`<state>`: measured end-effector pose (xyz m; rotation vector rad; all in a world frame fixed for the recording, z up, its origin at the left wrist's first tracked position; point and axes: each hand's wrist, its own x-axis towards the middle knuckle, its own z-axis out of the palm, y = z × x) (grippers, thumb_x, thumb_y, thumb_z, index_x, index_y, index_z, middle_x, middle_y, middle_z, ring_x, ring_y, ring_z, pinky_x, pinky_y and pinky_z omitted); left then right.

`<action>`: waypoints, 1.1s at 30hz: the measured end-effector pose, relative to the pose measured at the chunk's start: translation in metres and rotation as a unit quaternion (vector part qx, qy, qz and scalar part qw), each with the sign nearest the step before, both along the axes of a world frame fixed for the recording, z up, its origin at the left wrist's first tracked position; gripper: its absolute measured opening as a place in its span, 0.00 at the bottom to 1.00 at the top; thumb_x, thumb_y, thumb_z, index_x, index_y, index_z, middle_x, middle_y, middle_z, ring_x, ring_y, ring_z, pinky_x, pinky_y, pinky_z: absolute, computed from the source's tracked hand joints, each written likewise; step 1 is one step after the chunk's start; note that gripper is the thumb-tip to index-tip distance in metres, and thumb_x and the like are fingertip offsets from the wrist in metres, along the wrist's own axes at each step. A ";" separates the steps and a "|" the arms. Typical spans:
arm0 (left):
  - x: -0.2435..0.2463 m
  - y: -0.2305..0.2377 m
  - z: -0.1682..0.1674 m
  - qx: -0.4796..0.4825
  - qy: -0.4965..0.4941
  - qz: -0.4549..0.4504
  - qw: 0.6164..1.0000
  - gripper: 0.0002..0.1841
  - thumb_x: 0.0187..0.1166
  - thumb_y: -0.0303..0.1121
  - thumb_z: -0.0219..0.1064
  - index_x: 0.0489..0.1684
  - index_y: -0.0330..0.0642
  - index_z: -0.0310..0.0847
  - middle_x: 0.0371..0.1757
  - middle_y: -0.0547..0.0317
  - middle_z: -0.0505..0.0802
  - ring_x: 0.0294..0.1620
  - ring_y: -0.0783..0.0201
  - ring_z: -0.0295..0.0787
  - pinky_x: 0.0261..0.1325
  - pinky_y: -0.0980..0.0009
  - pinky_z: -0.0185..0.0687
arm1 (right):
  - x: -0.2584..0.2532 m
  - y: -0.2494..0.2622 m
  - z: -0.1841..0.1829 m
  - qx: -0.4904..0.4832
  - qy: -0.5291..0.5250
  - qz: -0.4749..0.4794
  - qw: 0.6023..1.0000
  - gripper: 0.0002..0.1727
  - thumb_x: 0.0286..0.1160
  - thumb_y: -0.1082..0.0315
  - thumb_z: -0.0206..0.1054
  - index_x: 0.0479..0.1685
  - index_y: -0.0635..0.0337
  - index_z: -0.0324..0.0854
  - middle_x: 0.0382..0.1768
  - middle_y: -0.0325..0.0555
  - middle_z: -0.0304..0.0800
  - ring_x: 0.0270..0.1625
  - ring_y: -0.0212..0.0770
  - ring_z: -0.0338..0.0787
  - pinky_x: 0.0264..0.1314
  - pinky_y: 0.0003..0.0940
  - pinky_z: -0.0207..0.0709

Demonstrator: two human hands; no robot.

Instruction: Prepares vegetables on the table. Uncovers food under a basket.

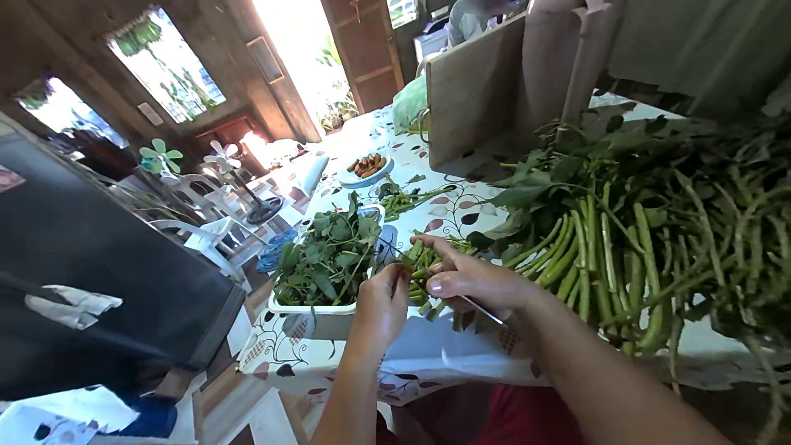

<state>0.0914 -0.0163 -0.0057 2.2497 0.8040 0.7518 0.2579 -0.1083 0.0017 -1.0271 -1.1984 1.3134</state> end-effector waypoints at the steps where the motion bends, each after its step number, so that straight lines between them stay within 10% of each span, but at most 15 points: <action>1: 0.001 0.000 0.000 0.000 0.001 0.003 1.000 0.13 0.88 0.32 0.58 0.50 0.36 0.88 0.36 0.60 0.91 0.34 0.76 0.83 0.44 0.75 0.80 | -0.001 -0.001 0.002 0.000 -0.004 -0.004 1.000 0.52 0.58 0.52 0.74 0.84 0.49 0.44 0.27 0.26 0.79 0.19 0.17 0.73 0.22 0.13 0.68; 8: 0.005 -0.022 0.005 0.013 0.069 0.034 0.997 0.11 0.85 0.27 0.58 0.45 0.31 0.87 0.35 0.52 0.89 0.38 0.64 0.86 0.48 0.63 0.81 | -0.012 0.011 -0.006 -0.006 -0.227 -0.197 0.954 0.40 0.61 0.48 0.81 0.69 0.58 0.68 0.42 0.54 0.87 0.45 0.48 0.89 0.50 0.53 0.82; 11: 0.000 -0.020 0.000 0.010 0.037 0.036 0.999 0.15 0.89 0.30 0.51 0.49 0.35 0.87 0.29 0.62 0.83 0.27 0.74 0.74 0.35 0.76 0.72 | -0.003 0.009 -0.001 -0.041 -0.175 -0.203 0.962 0.38 0.67 0.53 0.80 0.70 0.59 0.62 0.42 0.52 0.87 0.42 0.44 0.89 0.48 0.45 0.84; 15: 0.002 0.001 0.003 -0.100 0.009 0.020 0.995 0.20 0.87 0.25 0.48 0.70 0.33 0.80 0.49 0.51 0.89 0.39 0.69 0.81 0.46 0.72 0.77 | 0.004 -0.001 0.005 -0.080 -0.086 -0.155 0.981 0.39 0.77 0.54 0.72 0.82 0.54 0.54 0.39 0.43 0.83 0.31 0.31 0.79 0.34 0.29 0.75; 22: 0.009 -0.003 -0.004 -0.197 -0.136 -0.023 0.971 0.11 0.89 0.22 0.52 0.54 0.28 0.80 0.33 0.61 0.91 0.24 0.74 0.85 0.33 0.78 0.85 | 0.010 -0.002 -0.008 -0.015 0.018 0.041 0.999 0.45 0.63 0.43 0.69 0.81 0.47 0.52 0.25 0.28 0.72 0.15 0.19 0.65 0.15 0.14 0.62; 29: 0.011 -0.006 -0.005 -0.150 -0.132 -0.002 0.980 0.06 0.84 0.20 0.59 0.43 0.32 0.82 0.30 0.63 0.91 0.23 0.76 0.85 0.31 0.80 0.85 | -0.003 -0.004 -0.002 -0.012 -0.047 -0.016 0.999 0.47 0.59 0.53 0.76 0.80 0.51 0.52 0.31 0.29 0.82 0.27 0.19 0.81 0.30 0.16 0.76; 33: 0.009 -0.007 -0.008 -0.006 -0.090 0.042 0.995 0.12 0.66 0.22 0.74 0.46 0.27 0.84 0.40 0.56 0.94 0.44 0.77 0.91 0.55 0.77 0.86 | -0.016 0.001 -0.005 -0.012 -0.158 -0.092 0.983 0.51 0.52 0.46 0.82 0.80 0.52 0.60 0.46 0.44 0.88 0.44 0.33 0.91 0.50 0.35 0.86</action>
